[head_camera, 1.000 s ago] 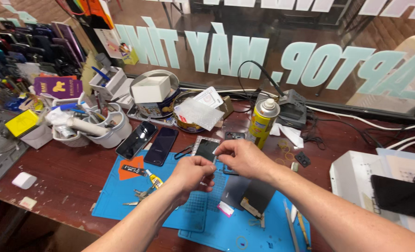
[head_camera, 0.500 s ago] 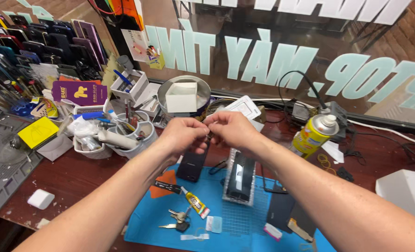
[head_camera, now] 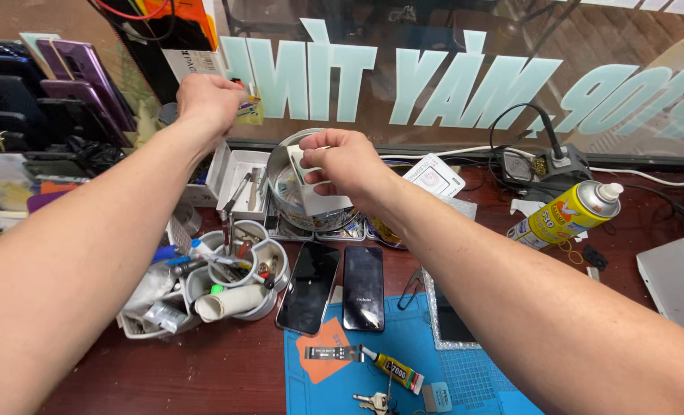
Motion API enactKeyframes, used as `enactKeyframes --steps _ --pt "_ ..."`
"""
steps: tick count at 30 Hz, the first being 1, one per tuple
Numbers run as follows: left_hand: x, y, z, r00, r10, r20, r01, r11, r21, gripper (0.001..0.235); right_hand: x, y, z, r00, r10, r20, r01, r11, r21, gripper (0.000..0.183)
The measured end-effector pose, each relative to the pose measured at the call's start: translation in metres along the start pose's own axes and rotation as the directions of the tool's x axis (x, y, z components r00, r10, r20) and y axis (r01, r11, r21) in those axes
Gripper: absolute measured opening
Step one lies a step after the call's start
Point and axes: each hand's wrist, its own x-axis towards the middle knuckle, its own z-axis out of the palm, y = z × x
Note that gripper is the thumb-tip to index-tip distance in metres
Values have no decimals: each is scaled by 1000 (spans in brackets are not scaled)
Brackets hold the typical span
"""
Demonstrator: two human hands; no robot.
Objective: The person disassembles a smartphone, removes the back cover, and detaches internal components including the battery and display. They then reassemble the device by reconnecting cables and securing the back cover, finishing with a surface wipe.
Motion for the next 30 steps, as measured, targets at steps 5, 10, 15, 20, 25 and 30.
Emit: enactKeyframes --steps 5,10,15,20,25,30 --pt "48 2 11 998 62 13 -62 925 375 28 28 -1 3 999 28 -38 -27 999 26 13" --pt "65 2 18 993 -118 2 112 949 296 39 46 2 2 996 66 -66 -63 997 42 9" --pt "69 -7 2 983 -104 151 118 989 -94 22 58 1 4 996 58 -65 -55 997 47 12" --pt "53 -11 -13 998 -61 6 61 981 -182 5 60 -8 10 994 -11 -107 13 1000 19 13" --pt "22 3 -33 998 -36 42 49 924 -379 7 47 -25 10 986 -113 -121 117 993 24 16" --pt "-45 29 -12 845 96 527 347 651 -675 12 19 -36 -2 985 -147 -92 170 924 342 17"
